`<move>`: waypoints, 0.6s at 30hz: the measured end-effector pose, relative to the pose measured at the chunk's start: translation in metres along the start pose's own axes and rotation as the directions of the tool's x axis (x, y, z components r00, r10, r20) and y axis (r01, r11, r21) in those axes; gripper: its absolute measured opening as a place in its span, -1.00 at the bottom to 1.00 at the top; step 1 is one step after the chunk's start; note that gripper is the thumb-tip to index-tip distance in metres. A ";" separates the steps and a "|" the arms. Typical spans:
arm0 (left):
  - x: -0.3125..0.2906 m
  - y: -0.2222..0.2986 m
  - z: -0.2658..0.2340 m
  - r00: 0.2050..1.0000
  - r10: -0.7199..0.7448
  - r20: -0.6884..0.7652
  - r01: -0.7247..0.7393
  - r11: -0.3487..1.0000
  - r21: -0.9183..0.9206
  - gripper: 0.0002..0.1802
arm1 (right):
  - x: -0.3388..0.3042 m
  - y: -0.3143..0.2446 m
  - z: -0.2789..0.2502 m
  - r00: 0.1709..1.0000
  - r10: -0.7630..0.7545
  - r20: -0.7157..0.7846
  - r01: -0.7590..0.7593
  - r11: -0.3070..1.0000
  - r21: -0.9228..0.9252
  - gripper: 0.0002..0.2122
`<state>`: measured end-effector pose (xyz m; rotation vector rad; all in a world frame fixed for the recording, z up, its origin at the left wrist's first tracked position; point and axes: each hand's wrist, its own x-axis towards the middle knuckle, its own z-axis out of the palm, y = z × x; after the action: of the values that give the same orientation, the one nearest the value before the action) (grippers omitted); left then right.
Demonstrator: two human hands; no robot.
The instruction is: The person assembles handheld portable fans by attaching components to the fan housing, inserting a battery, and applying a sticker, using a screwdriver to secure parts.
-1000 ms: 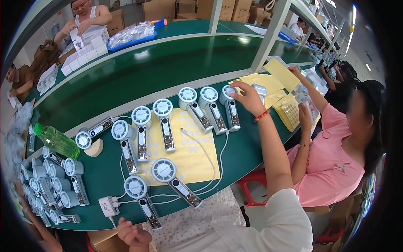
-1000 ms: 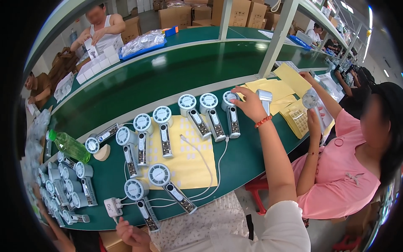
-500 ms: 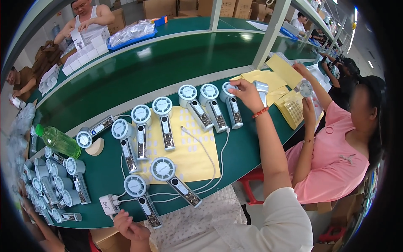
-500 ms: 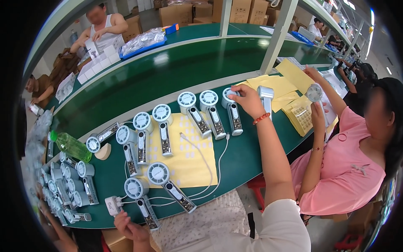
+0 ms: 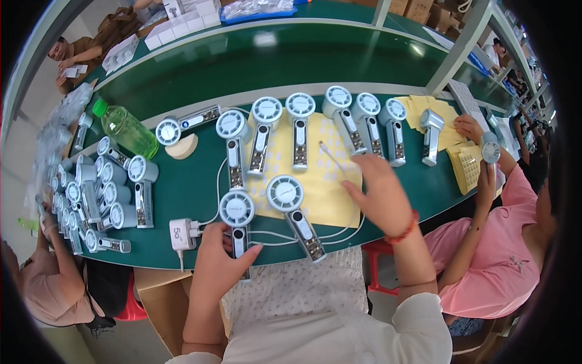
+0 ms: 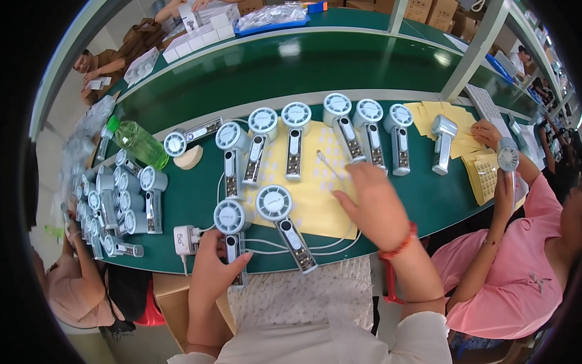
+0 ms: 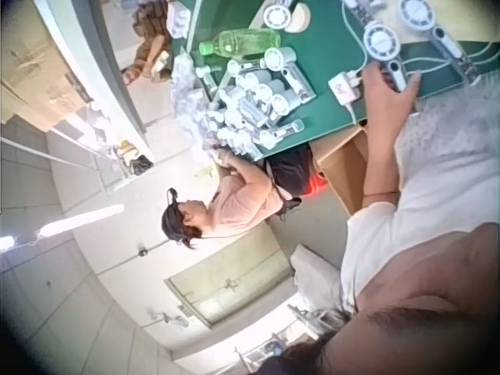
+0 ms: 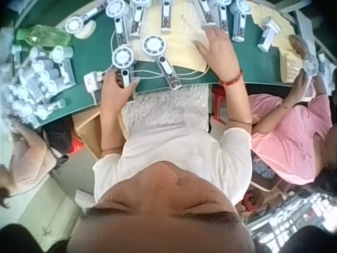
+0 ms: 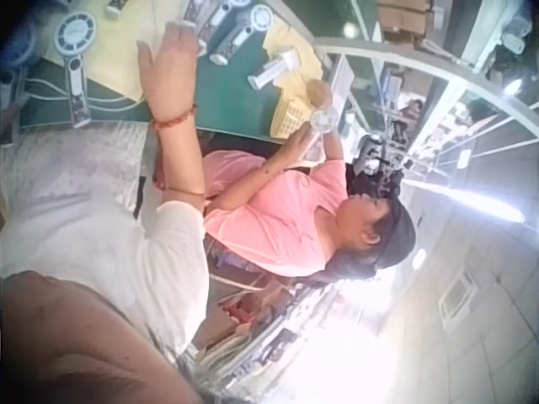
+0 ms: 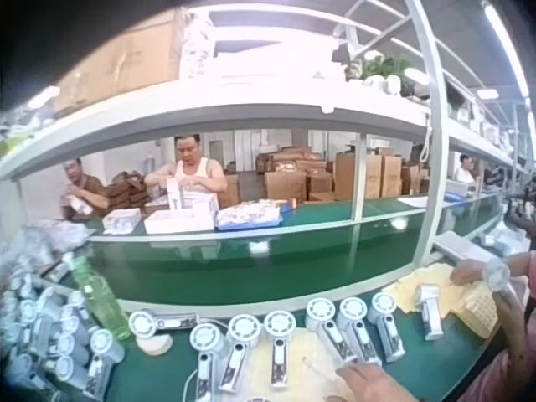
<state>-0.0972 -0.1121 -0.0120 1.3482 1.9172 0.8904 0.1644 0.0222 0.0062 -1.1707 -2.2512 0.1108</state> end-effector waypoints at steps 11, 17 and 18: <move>-0.027 -0.010 0.006 0.989 0.103 -0.104 -0.139 0.874 -0.465 -0.42 | 0.016 -0.010 0.048 0.991 0.009 0.137 0.031 0.957 -0.289 -0.74; -0.018 0.004 -0.013 0.976 -0.012 0.219 0.218 0.161 -0.963 -0.63 | 0.012 -0.033 -0.016 0.894 0.183 0.410 -0.430 0.609 0.667 -0.75; -0.011 0.019 -0.019 0.958 0.063 0.280 0.277 0.055 -0.959 -0.63 | 0.004 -0.035 -0.027 0.871 0.098 0.482 -0.466 0.476 0.746 -0.75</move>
<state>-0.0990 -0.1214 0.0154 0.3135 0.6458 1.4570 0.1519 -0.0014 0.0415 -0.9595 -1.7885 1.5394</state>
